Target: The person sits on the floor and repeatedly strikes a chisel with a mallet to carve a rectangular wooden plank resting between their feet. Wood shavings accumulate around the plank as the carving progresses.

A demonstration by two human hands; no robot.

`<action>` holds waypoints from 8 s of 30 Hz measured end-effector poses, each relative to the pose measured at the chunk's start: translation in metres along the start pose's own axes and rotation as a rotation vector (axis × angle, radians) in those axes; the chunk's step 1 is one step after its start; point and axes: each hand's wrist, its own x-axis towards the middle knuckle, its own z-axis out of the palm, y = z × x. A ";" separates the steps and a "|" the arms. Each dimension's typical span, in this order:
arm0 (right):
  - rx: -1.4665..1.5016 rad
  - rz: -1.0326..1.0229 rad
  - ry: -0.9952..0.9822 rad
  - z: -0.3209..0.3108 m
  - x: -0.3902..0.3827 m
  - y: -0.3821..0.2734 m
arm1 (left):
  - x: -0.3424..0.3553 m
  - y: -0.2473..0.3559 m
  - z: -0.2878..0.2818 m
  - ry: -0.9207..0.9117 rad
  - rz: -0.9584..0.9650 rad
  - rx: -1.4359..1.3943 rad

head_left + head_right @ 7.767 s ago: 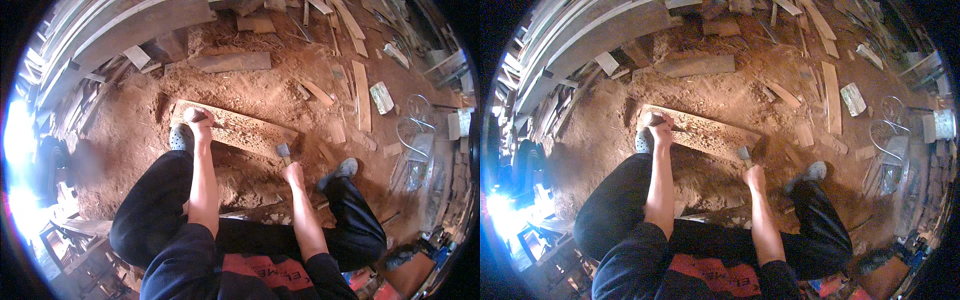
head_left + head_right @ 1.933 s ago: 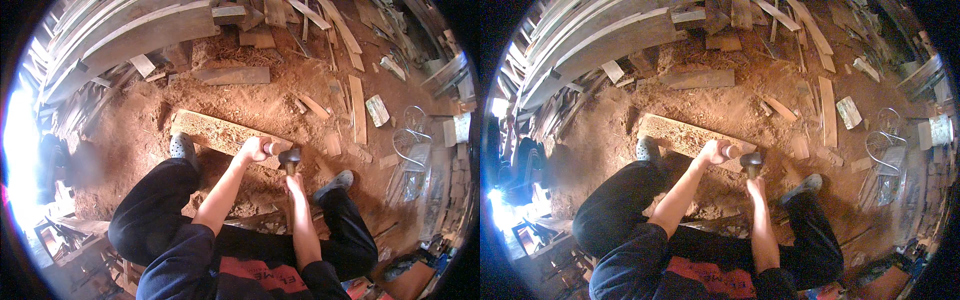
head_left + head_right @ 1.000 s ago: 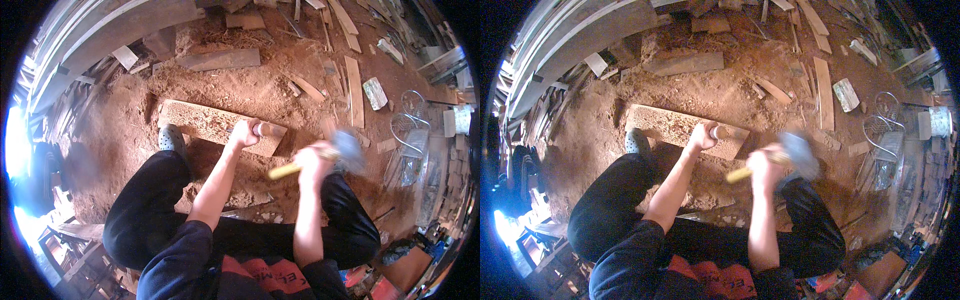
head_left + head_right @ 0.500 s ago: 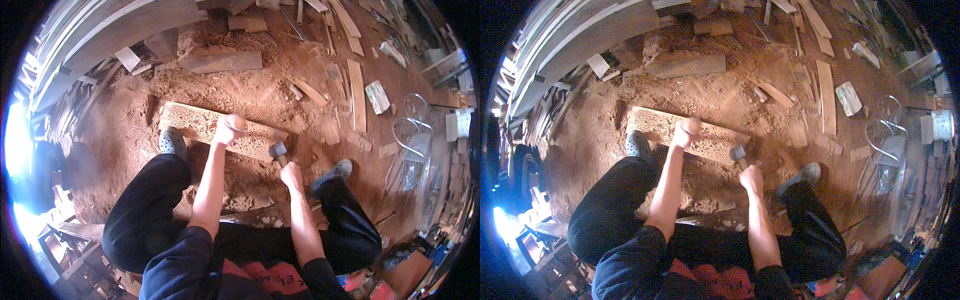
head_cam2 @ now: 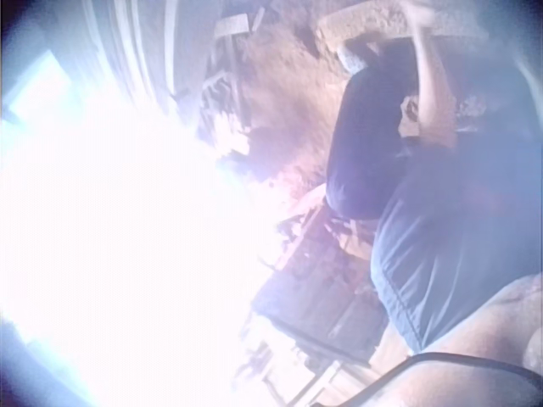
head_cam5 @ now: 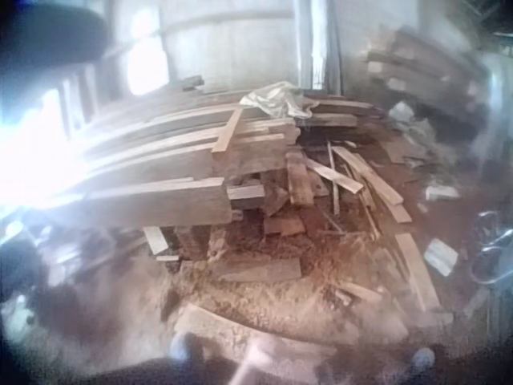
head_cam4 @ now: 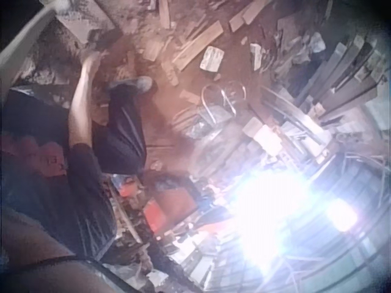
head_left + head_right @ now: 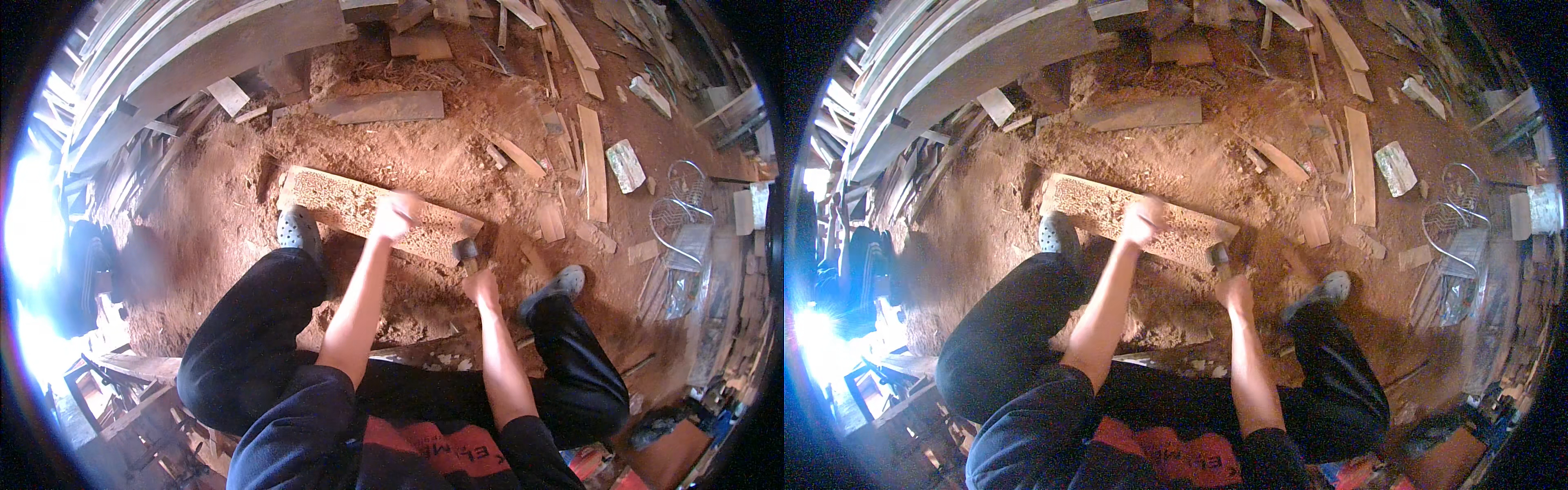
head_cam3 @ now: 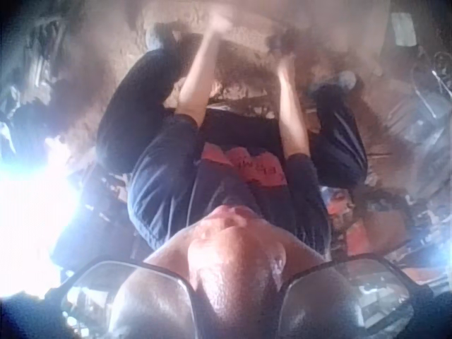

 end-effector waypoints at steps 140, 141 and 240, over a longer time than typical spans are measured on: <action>1.601 -0.247 0.189 -0.187 -0.106 -0.094 | -0.027 0.041 -0.005 -0.301 0.070 0.519; 1.625 -0.318 0.280 -0.174 -0.109 -0.108 | -0.025 0.038 -0.003 -0.289 0.100 0.508; 0.012 -0.009 0.014 0.010 -0.033 -0.035 | -0.030 0.084 0.082 -0.034 -0.044 -0.294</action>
